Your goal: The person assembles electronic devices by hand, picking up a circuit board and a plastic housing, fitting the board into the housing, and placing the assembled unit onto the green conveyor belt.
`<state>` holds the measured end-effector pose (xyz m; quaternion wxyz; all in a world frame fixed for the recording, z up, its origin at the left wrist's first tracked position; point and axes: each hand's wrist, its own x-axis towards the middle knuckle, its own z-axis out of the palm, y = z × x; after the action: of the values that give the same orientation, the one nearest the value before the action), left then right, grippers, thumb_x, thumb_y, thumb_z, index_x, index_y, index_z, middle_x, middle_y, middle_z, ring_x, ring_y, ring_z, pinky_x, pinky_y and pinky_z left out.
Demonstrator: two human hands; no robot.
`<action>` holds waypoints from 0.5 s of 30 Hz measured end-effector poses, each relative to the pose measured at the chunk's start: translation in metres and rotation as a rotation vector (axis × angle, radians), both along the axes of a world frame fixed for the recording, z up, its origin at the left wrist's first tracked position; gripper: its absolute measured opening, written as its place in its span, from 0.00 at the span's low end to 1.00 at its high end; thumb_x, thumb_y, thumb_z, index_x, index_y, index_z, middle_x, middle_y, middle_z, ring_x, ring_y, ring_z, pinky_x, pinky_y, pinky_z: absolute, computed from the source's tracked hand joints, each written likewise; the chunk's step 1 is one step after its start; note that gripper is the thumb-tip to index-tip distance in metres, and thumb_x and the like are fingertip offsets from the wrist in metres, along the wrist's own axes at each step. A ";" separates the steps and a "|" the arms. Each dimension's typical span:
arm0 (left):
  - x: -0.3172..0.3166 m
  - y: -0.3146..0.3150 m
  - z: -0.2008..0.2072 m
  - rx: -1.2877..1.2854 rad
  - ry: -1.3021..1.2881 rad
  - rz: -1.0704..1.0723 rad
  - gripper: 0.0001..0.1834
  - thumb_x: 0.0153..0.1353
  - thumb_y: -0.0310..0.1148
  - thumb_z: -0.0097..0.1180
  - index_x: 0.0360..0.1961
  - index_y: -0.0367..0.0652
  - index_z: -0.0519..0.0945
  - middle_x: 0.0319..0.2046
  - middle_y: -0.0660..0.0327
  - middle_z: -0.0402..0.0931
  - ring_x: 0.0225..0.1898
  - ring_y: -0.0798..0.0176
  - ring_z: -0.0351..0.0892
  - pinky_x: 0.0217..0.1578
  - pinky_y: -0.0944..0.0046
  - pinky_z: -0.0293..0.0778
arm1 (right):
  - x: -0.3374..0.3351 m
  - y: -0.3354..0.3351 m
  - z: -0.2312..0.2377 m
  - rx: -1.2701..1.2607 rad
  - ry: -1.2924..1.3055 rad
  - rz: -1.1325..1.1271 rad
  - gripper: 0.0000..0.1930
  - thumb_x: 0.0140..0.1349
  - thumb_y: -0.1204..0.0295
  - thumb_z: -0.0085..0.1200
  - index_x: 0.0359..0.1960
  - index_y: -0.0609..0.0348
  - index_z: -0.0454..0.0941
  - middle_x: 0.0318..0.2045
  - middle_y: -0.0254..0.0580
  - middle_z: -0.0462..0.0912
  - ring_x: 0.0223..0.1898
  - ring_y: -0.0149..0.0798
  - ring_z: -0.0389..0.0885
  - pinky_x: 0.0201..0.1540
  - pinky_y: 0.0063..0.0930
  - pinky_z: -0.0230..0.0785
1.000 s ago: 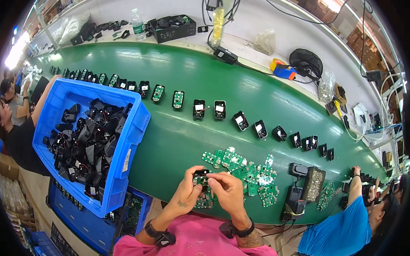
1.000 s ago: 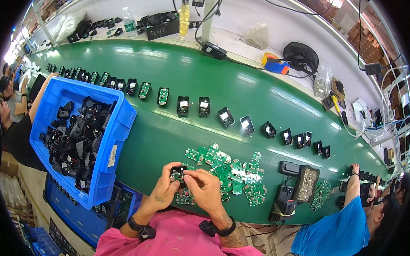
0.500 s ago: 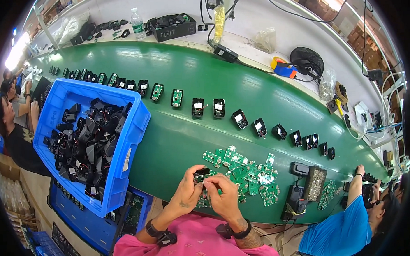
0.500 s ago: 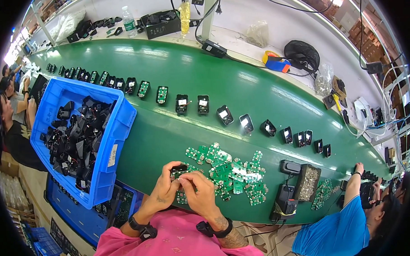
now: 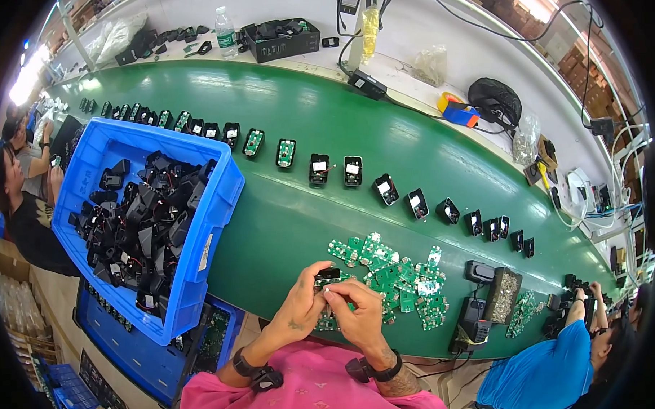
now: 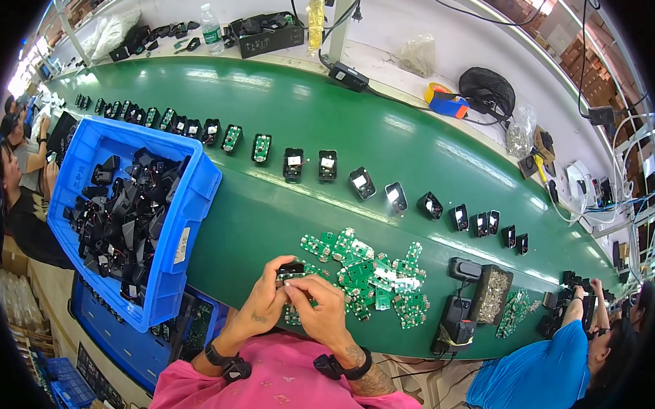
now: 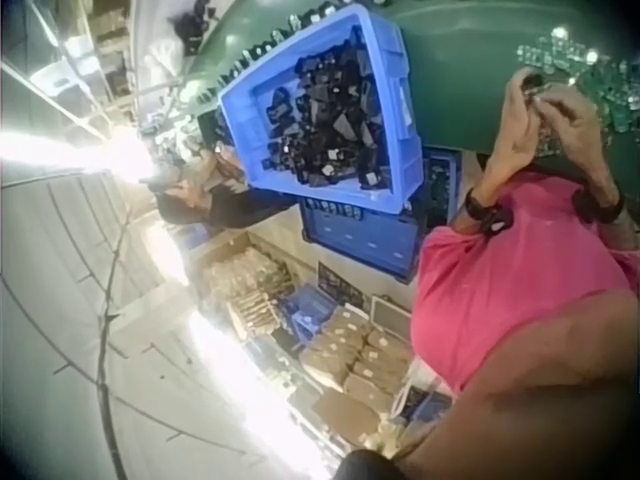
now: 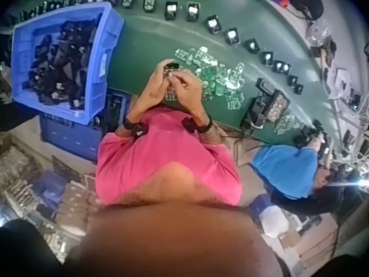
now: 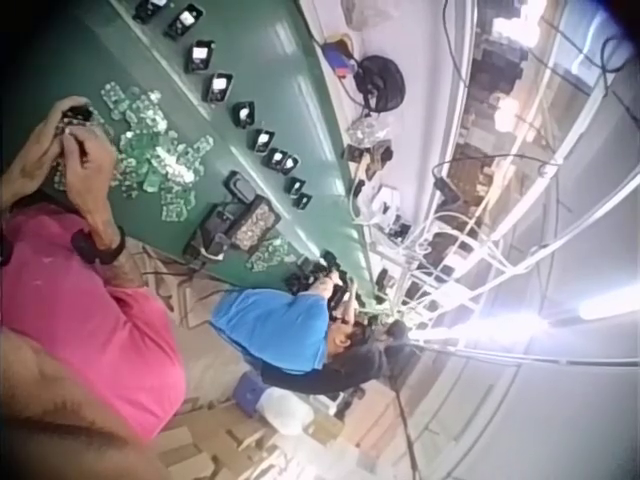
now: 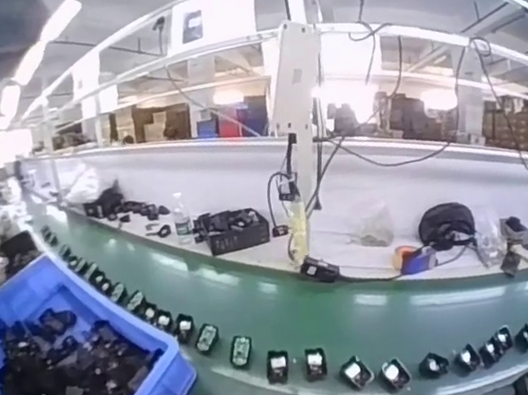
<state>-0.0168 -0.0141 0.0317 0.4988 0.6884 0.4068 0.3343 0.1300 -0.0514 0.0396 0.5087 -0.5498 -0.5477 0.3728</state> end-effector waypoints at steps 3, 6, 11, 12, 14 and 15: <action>-0.004 0.000 0.002 -0.148 -0.052 0.016 0.26 0.65 0.23 0.46 0.64 0.37 0.61 0.54 0.42 0.68 0.53 0.41 0.73 0.55 0.53 0.69 | -0.005 -0.004 -0.008 0.008 0.068 -0.022 0.05 0.62 0.79 0.59 0.38 0.67 0.82 0.30 0.43 0.83 0.25 0.32 0.81 0.27 0.24 0.73; -0.004 0.000 0.005 -0.003 -0.020 0.042 0.26 0.63 0.21 0.46 0.64 0.37 0.62 0.53 0.44 0.69 0.50 0.46 0.74 0.52 0.55 0.70 | -0.008 -0.007 -0.004 0.011 -0.049 -0.147 0.03 0.62 0.80 0.58 0.37 0.66 0.81 0.27 0.39 0.81 0.25 0.29 0.80 0.29 0.22 0.74; -0.010 0.002 0.009 0.128 0.013 0.013 0.27 0.60 0.18 0.46 0.63 0.38 0.63 0.53 0.46 0.68 0.50 0.50 0.74 0.51 0.57 0.71 | 0.007 0.001 0.014 0.024 -0.253 -0.022 0.02 0.61 0.79 0.59 0.34 0.65 0.81 0.25 0.42 0.80 0.23 0.36 0.79 0.27 0.27 0.71; -0.011 0.002 0.012 0.099 -0.001 -0.014 0.28 0.59 0.18 0.47 0.62 0.38 0.63 0.52 0.46 0.68 0.50 0.49 0.74 0.51 0.56 0.71 | 0.011 0.002 0.017 0.000 -0.247 0.062 0.02 0.61 0.78 0.59 0.33 0.65 0.80 0.25 0.44 0.79 0.24 0.40 0.79 0.25 0.30 0.69; -0.013 0.002 0.017 0.068 -0.017 -0.041 0.28 0.58 0.17 0.47 0.62 0.38 0.63 0.52 0.46 0.68 0.50 0.48 0.74 0.52 0.56 0.71 | 0.019 0.004 0.024 -0.019 -0.245 0.118 0.02 0.60 0.78 0.59 0.33 0.64 0.80 0.25 0.44 0.79 0.24 0.40 0.79 0.26 0.30 0.69; -0.013 0.002 0.018 0.097 -0.005 -0.063 0.28 0.58 0.17 0.47 0.62 0.39 0.63 0.52 0.46 0.68 0.49 0.47 0.74 0.52 0.55 0.71 | 0.022 0.004 0.026 -0.035 -0.244 0.171 0.03 0.60 0.78 0.59 0.33 0.64 0.80 0.26 0.44 0.80 0.24 0.41 0.79 0.26 0.31 0.69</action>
<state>-0.0299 -0.0117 0.0493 0.4763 0.7233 0.3669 0.3395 0.1515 -0.0472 0.0659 0.3950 -0.5509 -0.6440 0.3546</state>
